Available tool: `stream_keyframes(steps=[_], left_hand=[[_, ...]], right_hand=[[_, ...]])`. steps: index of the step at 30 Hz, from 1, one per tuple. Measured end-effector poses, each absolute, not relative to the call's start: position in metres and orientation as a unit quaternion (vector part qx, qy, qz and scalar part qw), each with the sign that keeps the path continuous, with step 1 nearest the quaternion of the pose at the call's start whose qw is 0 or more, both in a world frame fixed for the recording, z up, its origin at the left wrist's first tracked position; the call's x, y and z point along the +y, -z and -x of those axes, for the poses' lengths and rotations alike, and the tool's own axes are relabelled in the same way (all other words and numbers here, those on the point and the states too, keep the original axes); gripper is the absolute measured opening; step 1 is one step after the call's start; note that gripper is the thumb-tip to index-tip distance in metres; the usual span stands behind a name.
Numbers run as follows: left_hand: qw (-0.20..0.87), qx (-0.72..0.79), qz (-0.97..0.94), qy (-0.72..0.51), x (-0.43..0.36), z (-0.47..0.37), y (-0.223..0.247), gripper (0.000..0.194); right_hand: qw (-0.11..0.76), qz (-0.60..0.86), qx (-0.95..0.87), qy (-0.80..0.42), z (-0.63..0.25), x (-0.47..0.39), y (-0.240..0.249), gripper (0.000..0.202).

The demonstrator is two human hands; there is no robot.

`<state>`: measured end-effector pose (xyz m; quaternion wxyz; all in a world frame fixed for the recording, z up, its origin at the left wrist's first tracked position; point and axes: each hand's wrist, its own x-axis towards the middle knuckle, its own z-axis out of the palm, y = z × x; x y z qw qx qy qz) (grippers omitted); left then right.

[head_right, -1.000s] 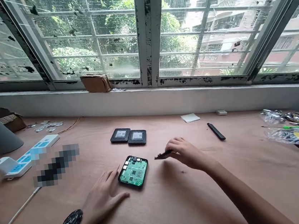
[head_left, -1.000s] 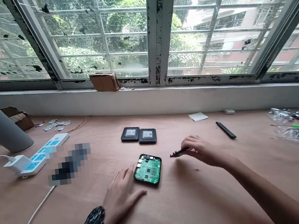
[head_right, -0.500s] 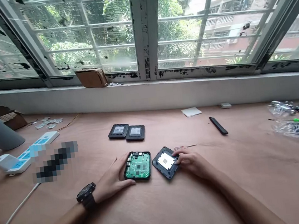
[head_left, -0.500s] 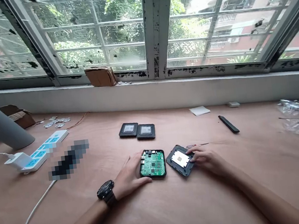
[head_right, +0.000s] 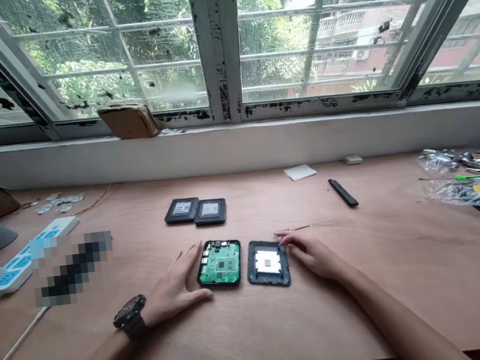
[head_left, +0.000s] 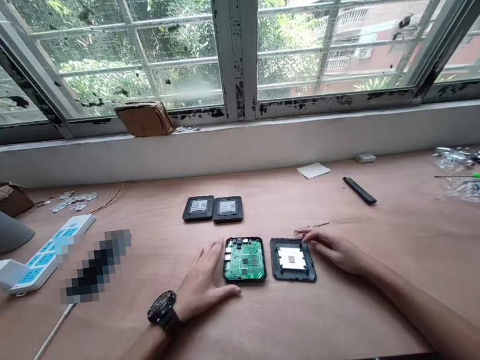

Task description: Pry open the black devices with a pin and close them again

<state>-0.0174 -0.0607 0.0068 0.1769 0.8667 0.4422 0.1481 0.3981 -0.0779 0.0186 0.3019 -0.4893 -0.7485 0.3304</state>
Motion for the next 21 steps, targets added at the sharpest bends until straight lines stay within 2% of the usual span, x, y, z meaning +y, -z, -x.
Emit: stream_keyframes(steps=[2, 3, 6, 8, 16, 21], left_hand=[[0.149, 0.433, -0.882, -0.115, -0.058, 0.03, -0.003, 0.111], [0.135, 0.427, -0.888, -0.102, -0.057, 0.036, -0.001, 0.106], [0.105, 0.415, -0.9, -0.087, -0.057, 0.048, 0.001, 0.091], [0.096, 0.412, -0.902, -0.088, -0.057, 0.05, 0.001, 0.089], [0.108, 0.408, -0.902, -0.094, -0.059, 0.047, 0.0, 0.091], [0.208, 0.401, -0.886, -0.103, -0.045, 0.049, -0.017, 0.099]], right_hand=[[0.273, 0.526, -0.748, -0.298, -0.407, -0.092, -0.017, 0.039], [0.248, 0.542, -0.751, -0.282, -0.412, -0.099, -0.015, 0.049], [0.169, 0.554, -0.78, -0.236, -0.425, -0.116, -0.007, 0.096], [0.137, 0.542, -0.8, -0.218, -0.428, -0.121, -0.003, 0.113], [0.114, 0.548, -0.805, -0.196, -0.417, -0.119, -0.003, 0.114], [0.156, 0.534, -0.799, -0.23, -0.398, -0.108, -0.016, 0.12]])
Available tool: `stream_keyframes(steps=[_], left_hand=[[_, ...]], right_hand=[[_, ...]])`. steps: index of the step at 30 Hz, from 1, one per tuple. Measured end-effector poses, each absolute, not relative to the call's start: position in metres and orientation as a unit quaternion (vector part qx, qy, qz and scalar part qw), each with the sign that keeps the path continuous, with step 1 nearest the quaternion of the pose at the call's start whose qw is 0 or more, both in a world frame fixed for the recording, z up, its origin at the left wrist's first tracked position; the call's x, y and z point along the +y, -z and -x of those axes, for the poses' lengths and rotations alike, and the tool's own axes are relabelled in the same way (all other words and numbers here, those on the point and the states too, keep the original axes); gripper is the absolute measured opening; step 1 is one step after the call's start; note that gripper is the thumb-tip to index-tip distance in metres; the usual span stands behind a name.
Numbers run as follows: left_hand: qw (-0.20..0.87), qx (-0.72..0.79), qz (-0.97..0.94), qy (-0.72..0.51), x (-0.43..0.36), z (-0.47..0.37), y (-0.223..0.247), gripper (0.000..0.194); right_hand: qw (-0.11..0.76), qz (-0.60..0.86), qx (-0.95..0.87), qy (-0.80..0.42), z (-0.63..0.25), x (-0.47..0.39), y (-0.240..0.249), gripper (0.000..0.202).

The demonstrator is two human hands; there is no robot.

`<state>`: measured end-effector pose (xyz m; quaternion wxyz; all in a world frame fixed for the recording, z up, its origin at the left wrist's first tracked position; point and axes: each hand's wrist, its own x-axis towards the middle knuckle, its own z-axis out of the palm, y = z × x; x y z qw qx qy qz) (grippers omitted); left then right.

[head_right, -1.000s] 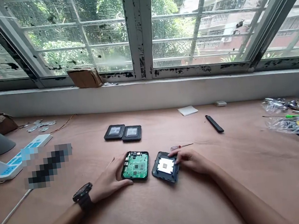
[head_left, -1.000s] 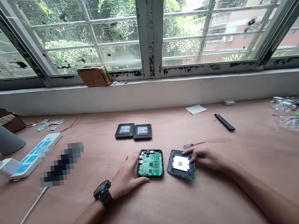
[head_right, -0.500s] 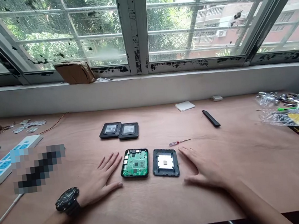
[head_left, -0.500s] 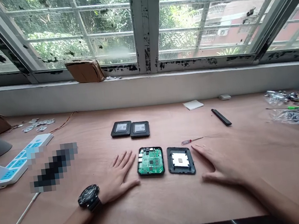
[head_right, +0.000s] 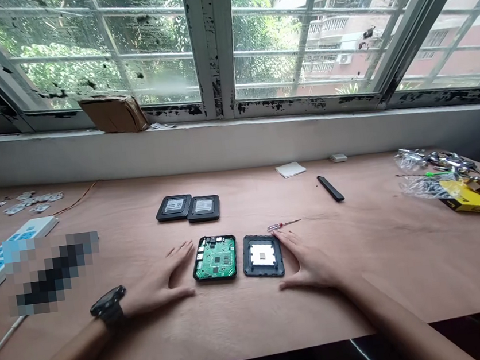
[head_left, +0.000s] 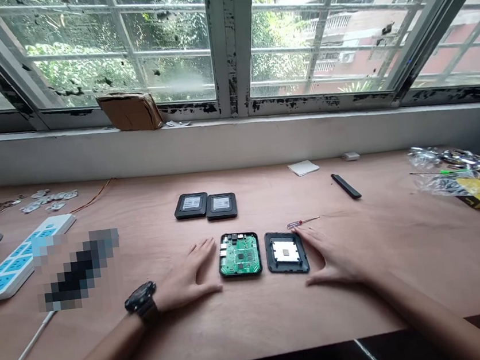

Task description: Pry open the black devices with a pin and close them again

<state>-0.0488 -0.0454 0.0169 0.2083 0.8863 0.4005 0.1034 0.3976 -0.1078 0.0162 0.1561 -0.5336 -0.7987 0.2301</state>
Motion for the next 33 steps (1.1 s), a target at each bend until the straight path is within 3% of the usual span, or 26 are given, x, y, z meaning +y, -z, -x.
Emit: stream_keyframes(steps=[4, 8, 13, 17, 20, 23, 27, 33], left_hand=[[0.277, 0.391, -0.87, -0.119, -0.022, 0.045, -0.028, 0.099], [0.292, 0.344, -0.881, -0.14, -0.009, 0.027, -0.026, 0.101], [0.277, 0.307, -0.9, -0.136, -0.01, 0.001, -0.021, 0.099], [0.217, 0.295, -0.915, -0.171, -0.008, 0.009, -0.021, 0.082], [0.161, 0.323, -0.907, -0.216, -0.002, 0.028, -0.021, 0.055], [0.142, 0.364, -0.887, -0.247, 0.005, 0.042, -0.018, 0.042], [0.16, 0.385, -0.873, -0.253, 0.011, 0.047, -0.012, 0.037], [0.162, 0.388, -0.871, -0.253, 0.012, 0.047, -0.007, 0.036]], right_hand=[[0.179, 0.522, -0.794, -0.255, -0.389, -0.099, -0.022, 0.111], [0.271, 0.488, -0.787, -0.262, -0.396, -0.099, -0.019, 0.107], [0.419, 0.483, -0.685, -0.347, -0.394, -0.097, -0.014, 0.099], [0.454, 0.48, -0.645, -0.384, -0.364, -0.089, -0.024, 0.103], [0.426, 0.453, -0.684, -0.381, -0.333, -0.08, -0.046, 0.104], [0.306, 0.431, -0.782, -0.331, -0.3, -0.071, -0.072, 0.089], [0.154, 0.427, -0.858, -0.241, -0.262, -0.065, -0.081, 0.096], [0.11, 0.443, -0.874, -0.167, -0.244, -0.063, -0.059, 0.093]])
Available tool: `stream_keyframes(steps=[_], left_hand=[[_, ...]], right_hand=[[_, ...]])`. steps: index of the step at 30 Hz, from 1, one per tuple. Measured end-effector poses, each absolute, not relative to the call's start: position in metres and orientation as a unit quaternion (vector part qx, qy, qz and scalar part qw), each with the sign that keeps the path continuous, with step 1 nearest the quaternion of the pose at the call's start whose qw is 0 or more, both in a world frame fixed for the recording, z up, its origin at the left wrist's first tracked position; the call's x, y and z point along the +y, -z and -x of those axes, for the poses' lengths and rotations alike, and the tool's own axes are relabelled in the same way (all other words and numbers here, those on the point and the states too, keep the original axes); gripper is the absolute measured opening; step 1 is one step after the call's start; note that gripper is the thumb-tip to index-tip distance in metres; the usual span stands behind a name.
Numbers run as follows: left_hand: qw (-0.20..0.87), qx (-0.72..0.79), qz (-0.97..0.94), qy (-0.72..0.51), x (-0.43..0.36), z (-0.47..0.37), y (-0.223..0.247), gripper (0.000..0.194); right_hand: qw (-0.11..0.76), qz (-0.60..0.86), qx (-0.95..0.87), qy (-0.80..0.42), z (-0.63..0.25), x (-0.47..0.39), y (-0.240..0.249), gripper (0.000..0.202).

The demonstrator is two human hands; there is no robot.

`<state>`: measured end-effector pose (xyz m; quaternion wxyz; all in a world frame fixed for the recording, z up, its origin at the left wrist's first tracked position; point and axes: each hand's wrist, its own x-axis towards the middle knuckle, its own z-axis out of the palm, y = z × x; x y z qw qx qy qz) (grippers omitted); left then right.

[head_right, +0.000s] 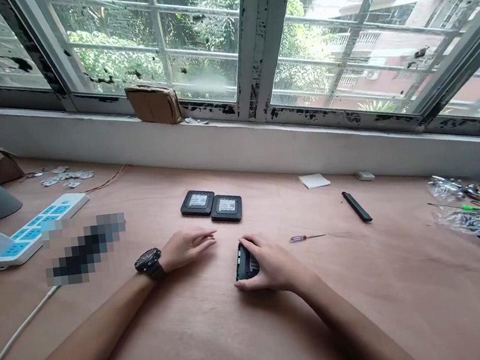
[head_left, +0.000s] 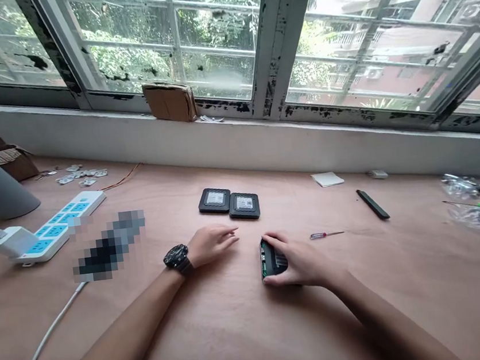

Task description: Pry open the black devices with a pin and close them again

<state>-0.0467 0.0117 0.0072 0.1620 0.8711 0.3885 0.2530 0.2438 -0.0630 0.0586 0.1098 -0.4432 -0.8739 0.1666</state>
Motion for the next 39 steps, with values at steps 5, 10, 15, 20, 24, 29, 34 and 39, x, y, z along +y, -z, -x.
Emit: stream_keyframes(steps=[5, 10, 15, 20, 24, 29, 34, 39], left_hand=[[0.165, 0.386, -0.876, -0.237, 0.008, 0.044, -0.007, 0.033], [0.171, 0.366, -0.883, -0.239, 0.003, 0.04, -0.01, 0.031], [0.168, 0.361, -0.885, -0.241, 0.003, 0.038, -0.011, 0.031], [0.169, 0.364, -0.885, -0.235, 0.003, 0.039, -0.01, 0.031], [0.169, 0.359, -0.887, -0.236, 0.004, 0.039, -0.01, 0.031], [0.178, 0.359, -0.885, -0.238, 0.003, 0.04, -0.011, 0.031], [0.176, 0.359, -0.887, -0.232, 0.004, 0.039, -0.011, 0.03], [0.165, 0.356, -0.891, -0.227, 0.005, 0.04, -0.011, 0.031]], right_hand=[[0.109, 0.442, -0.879, -0.141, -0.243, -0.062, -0.051, 0.093], [0.104, 0.425, -0.889, -0.134, -0.24, -0.059, -0.046, 0.094], [0.095, 0.42, -0.893, -0.129, -0.24, -0.058, -0.046, 0.096], [0.084, 0.418, -0.896, -0.123, -0.24, -0.06, -0.052, 0.094], [0.078, 0.418, -0.896, -0.124, -0.241, -0.06, -0.055, 0.091], [0.071, 0.418, -0.896, -0.13, -0.242, -0.059, -0.056, 0.094], [0.064, 0.416, -0.897, -0.135, -0.242, -0.058, -0.054, 0.1], [0.077, 0.411, -0.899, -0.133, -0.245, -0.06, -0.05, 0.106]])
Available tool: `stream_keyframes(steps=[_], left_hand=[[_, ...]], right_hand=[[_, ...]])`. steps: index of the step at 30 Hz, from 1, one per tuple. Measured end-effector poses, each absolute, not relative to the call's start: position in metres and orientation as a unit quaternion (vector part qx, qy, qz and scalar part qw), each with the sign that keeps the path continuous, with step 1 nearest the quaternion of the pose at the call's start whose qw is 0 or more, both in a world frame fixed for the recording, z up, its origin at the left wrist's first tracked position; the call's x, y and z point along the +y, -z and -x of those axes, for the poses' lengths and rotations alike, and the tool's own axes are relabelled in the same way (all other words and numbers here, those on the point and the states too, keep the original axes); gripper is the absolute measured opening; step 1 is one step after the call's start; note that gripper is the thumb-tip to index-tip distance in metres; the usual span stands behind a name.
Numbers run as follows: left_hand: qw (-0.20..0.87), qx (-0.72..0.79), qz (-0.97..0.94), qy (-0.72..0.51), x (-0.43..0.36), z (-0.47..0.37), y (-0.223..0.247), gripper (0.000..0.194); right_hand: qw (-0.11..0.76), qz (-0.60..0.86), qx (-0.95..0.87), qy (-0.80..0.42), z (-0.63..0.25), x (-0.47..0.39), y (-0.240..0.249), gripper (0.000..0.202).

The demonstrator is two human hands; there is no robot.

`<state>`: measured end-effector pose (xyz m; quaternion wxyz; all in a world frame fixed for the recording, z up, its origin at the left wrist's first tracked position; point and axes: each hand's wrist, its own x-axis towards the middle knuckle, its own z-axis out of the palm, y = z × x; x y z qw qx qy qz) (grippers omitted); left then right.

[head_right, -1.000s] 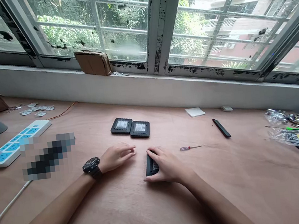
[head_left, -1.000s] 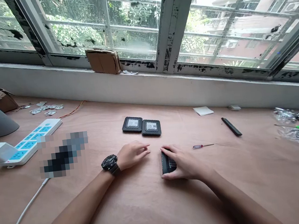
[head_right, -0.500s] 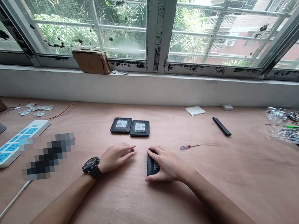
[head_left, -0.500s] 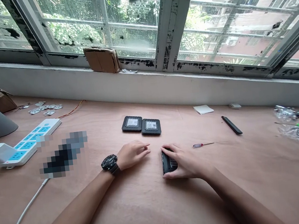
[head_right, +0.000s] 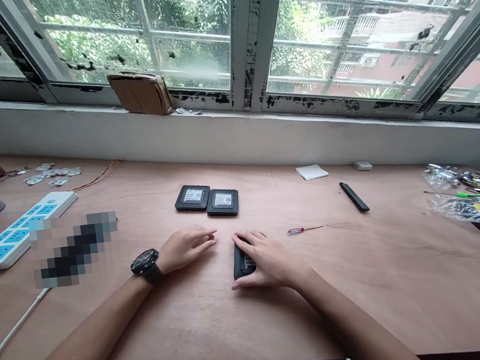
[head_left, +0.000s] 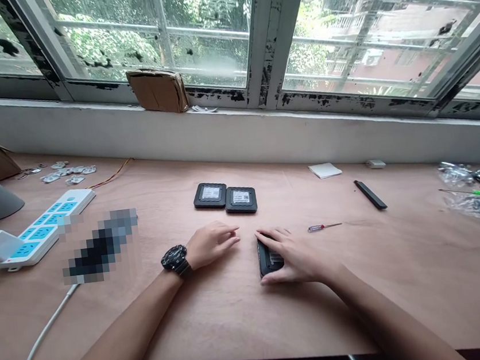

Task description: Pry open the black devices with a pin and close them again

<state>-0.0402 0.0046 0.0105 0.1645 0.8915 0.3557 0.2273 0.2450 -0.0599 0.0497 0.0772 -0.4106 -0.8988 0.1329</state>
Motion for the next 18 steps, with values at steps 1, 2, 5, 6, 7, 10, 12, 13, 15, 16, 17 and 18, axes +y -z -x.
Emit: stream_keyframes(steps=[1, 2, 5, 6, 7, 10, 12, 13, 15, 16, 17, 18], left_hand=[[0.16, 0.354, -0.892, -0.229, 0.004, 0.04, -0.011, 0.031], [0.153, 0.351, -0.894, -0.232, 0.003, 0.04, -0.012, 0.031], [0.111, 0.321, -0.908, -0.246, -0.004, 0.035, -0.016, 0.03], [0.091, 0.301, -0.915, -0.252, -0.009, 0.031, -0.016, 0.029], [0.069, 0.275, -0.923, -0.26, -0.015, 0.027, -0.017, 0.028], [-0.003, 0.161, -0.945, -0.283, -0.038, 0.008, -0.015, 0.028], [-0.045, 0.091, -0.954, -0.281, -0.054, -0.003, -0.011, 0.03], [-0.061, 0.071, -0.958, -0.273, -0.06, -0.008, -0.009, 0.031], [-0.079, 0.063, -0.962, -0.252, -0.07, -0.013, -0.005, 0.034], [-0.083, 0.067, -0.964, -0.244, -0.072, -0.015, -0.003, 0.035], [-0.083, 0.07, -0.966, -0.236, -0.074, -0.015, 0.0, 0.036], [-0.082, 0.072, -0.967, -0.23, -0.075, -0.015, 0.002, 0.037]], right_hand=[[0.081, 0.409, -0.899, -0.134, -0.249, -0.061, -0.049, 0.107], [0.085, 0.408, -0.899, -0.135, -0.255, -0.063, -0.048, 0.108], [0.101, 0.419, -0.894, -0.124, -0.281, -0.073, -0.04, 0.114], [0.107, 0.428, -0.89, -0.112, -0.291, -0.077, -0.035, 0.118], [0.114, 0.437, -0.887, -0.097, -0.3, -0.081, -0.031, 0.123], [0.119, 0.455, -0.881, -0.053, -0.317, -0.09, -0.016, 0.131], [0.119, 0.457, -0.881, -0.036, -0.316, -0.094, -0.009, 0.132], [0.12, 0.455, -0.882, -0.032, -0.313, -0.095, -0.007, 0.131], [0.12, 0.446, -0.886, -0.031, -0.304, -0.095, -0.004, 0.128], [0.12, 0.443, -0.888, -0.033, -0.299, -0.095, -0.004, 0.126], [0.119, 0.442, -0.888, -0.036, -0.295, -0.095, -0.003, 0.123], [0.119, 0.443, -0.888, -0.04, -0.291, -0.095, -0.003, 0.12]])
